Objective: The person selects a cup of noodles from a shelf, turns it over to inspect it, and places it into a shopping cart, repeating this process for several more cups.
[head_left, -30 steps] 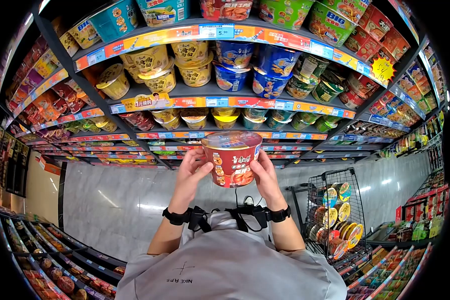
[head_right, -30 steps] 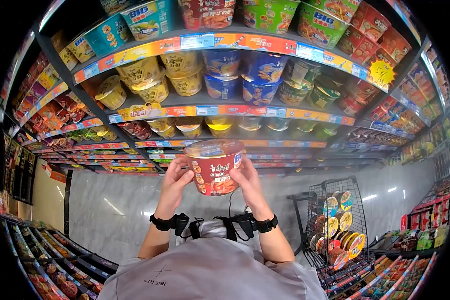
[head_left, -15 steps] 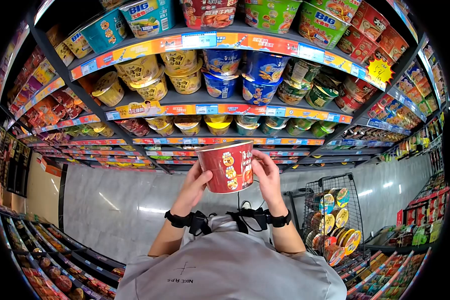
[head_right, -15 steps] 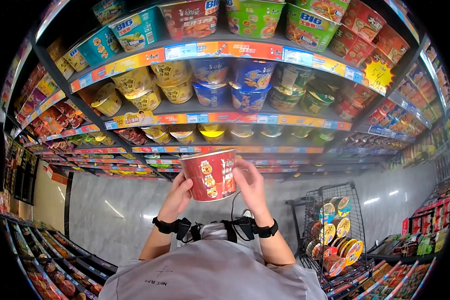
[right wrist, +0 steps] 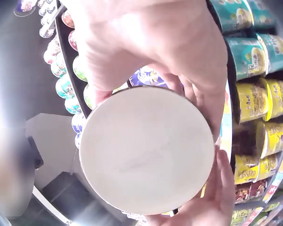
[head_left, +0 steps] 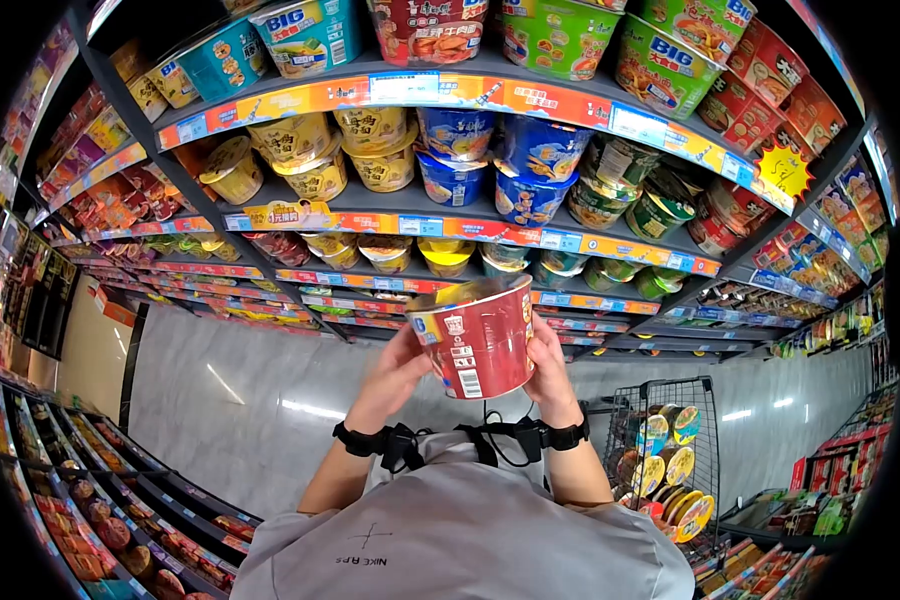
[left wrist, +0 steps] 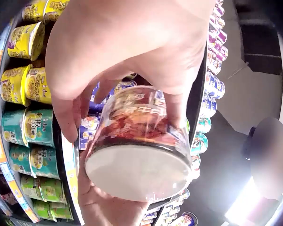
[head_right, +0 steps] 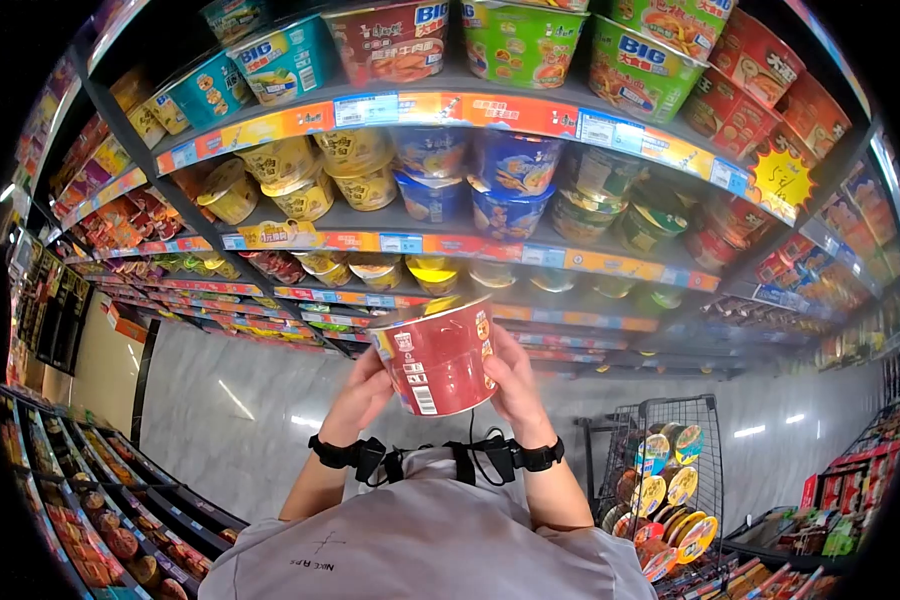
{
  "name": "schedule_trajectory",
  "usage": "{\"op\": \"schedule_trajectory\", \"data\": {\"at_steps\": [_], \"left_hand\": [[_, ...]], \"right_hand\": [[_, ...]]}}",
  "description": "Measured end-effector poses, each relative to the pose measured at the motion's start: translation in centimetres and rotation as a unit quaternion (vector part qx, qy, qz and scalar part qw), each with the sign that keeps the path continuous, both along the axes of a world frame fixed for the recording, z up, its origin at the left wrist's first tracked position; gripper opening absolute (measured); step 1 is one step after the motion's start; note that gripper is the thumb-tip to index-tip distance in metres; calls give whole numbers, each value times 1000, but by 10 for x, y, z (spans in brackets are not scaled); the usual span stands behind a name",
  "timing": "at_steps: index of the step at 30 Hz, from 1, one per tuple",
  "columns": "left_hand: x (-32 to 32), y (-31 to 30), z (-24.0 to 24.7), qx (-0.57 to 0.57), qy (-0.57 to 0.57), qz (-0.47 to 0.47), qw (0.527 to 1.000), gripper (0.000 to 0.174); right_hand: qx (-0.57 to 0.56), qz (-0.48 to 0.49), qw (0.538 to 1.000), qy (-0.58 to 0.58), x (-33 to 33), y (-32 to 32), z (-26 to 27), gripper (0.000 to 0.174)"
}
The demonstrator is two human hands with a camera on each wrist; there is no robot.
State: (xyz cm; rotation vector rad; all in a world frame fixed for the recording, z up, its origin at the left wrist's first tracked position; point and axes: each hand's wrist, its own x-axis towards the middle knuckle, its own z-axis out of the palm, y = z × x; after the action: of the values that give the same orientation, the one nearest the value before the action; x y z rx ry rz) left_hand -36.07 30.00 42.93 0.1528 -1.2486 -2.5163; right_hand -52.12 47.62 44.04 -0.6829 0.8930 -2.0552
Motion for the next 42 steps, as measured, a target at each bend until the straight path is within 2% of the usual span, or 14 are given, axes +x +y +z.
{"op": "schedule_trajectory", "data": {"at_steps": [2, 4, 5, 8, 12, 15, 20, 26, 29, 31, 35, 36, 38, 42], "left_hand": [[2, 3, -11, 8, 10, 2, 1000, 63], [2, 6, -6, 64, -21, 7, 998, 61], [-2, 2, -14, 21, -15, 35, 999, 57], [-4, -6, -8, -60, -92, 74, 991, 50], [-5, -2, 10, -63, -103, 101, 988, 49], [-6, -5, 10, -65, -110, 129, 983, 46], [-6, -7, -8, -70, -82, 122, 987, 47], [-6, -1, -26, 95, -39, 32, 994, 54], [-6, 1, -14, 88, -31, 41, 995, 61], [-8, -2, -6, -39, -51, 62, 996, 67], [-6, 1, 5, -98, -55, 78, 991, 72], [-5, 0, 5, -97, -57, 77, 991, 72], [-4, -1, 7, -36, -54, 79, 995, 70], [-2, -8, 0, -78, -15, 42, 996, 66]], "right_hand": [[-20, 26, 999, -16, -2, -5, 1, 73], [69, 0, 997, -36, -2, -7, 0, 67], [70, 5, 997, -37, -2, -8, -1, 67], [119, -174, 968, 135, -7, -16, -7, 41], [143, -164, 960, 173, -12, -20, -11, 34], [110, -151, 977, 108, -7, -19, -1, 38], [74, -155, 975, 143, -1, -12, 0, 46], [103, -186, 953, 217, 0, -5, -10, 48], [108, -167, 963, 184, 7, -3, 1, 50], [134, -158, 968, 145, 8, -1, -3, 49], [144, -120, 982, 34, 2, 0, -14, 45], [125, -87, 988, -36, 2, 1, -13, 43], [107, -84, 990, -41, 4, 1, -12, 40], [58, -61, 986, -146, 6, 5, -19, 41]]}}
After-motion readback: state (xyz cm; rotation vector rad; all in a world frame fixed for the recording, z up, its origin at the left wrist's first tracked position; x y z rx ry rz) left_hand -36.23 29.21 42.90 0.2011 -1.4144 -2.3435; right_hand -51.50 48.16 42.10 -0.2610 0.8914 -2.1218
